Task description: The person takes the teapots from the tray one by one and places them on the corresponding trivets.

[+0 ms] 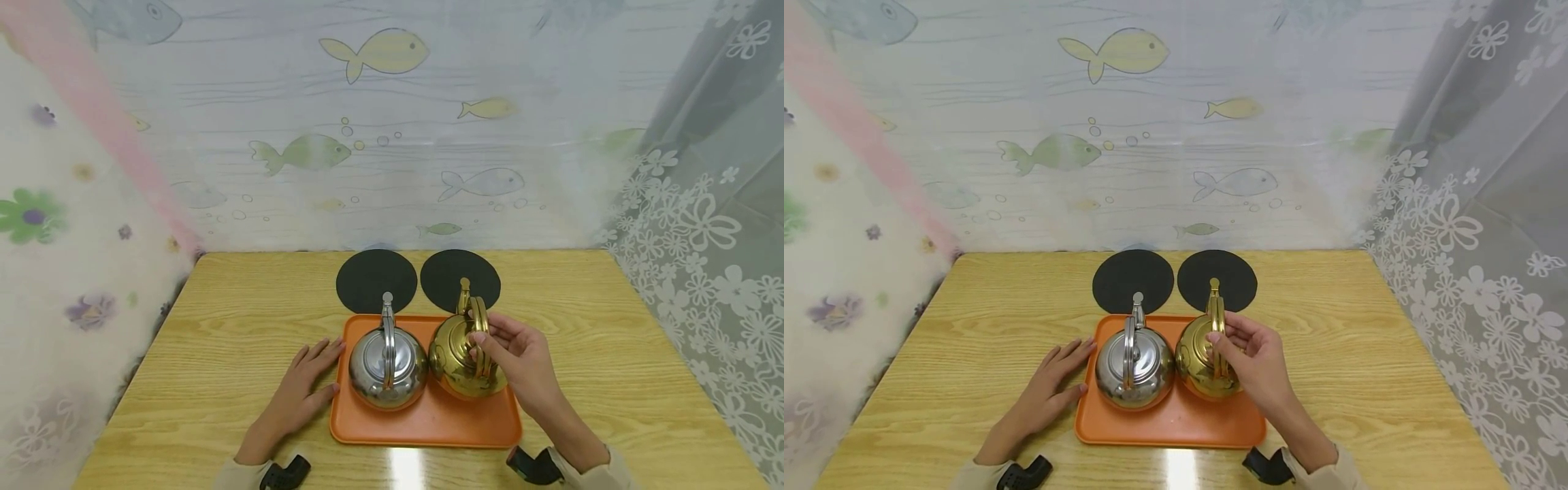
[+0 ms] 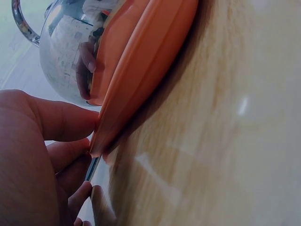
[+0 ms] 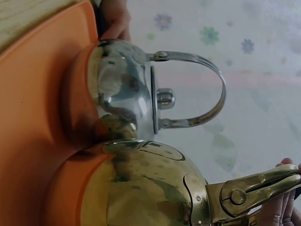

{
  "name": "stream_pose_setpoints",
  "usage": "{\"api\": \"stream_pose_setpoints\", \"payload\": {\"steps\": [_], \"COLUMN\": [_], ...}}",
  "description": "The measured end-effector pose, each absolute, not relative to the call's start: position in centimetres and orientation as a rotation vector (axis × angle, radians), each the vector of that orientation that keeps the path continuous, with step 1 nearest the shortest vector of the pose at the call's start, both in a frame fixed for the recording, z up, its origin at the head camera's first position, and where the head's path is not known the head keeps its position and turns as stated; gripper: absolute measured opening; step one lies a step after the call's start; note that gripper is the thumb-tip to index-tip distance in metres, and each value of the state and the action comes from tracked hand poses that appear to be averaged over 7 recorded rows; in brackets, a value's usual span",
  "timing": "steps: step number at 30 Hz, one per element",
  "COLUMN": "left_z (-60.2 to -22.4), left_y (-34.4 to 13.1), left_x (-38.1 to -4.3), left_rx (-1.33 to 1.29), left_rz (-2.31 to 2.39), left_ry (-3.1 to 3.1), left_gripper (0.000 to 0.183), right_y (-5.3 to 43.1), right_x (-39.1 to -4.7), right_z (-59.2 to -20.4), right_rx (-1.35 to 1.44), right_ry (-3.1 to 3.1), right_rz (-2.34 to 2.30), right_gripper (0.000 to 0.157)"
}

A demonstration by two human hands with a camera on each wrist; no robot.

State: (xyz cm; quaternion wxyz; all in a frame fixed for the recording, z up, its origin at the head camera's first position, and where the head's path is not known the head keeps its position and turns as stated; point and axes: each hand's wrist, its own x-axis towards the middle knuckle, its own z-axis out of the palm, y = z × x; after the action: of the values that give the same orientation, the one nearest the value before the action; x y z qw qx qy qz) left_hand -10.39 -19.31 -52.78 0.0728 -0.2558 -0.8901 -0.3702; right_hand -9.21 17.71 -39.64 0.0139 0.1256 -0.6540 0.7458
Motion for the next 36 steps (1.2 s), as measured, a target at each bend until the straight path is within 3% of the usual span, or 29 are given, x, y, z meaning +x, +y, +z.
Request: {"api": "stream_pose_setpoints", "payload": {"steps": [21,36], "left_z": [-53.0,-50.4], "left_y": [-19.3,-19.1], "left_x": [-10.5,-10.5], "left_rx": [-0.772,-0.777], "left_rz": [-1.089,-1.053], "left_ry": [-2.673,-2.713], "left_gripper": [0.061,0.06], "right_y": [17.7,17.9], "right_x": [-10.5,-12.1], "right_z": [-39.2,-38.6], "right_rx": [0.319,0.293], "right_ry": [-2.101,-2.042], "right_rz": [2.227,2.25], "right_gripper": [0.038,0.039]}}
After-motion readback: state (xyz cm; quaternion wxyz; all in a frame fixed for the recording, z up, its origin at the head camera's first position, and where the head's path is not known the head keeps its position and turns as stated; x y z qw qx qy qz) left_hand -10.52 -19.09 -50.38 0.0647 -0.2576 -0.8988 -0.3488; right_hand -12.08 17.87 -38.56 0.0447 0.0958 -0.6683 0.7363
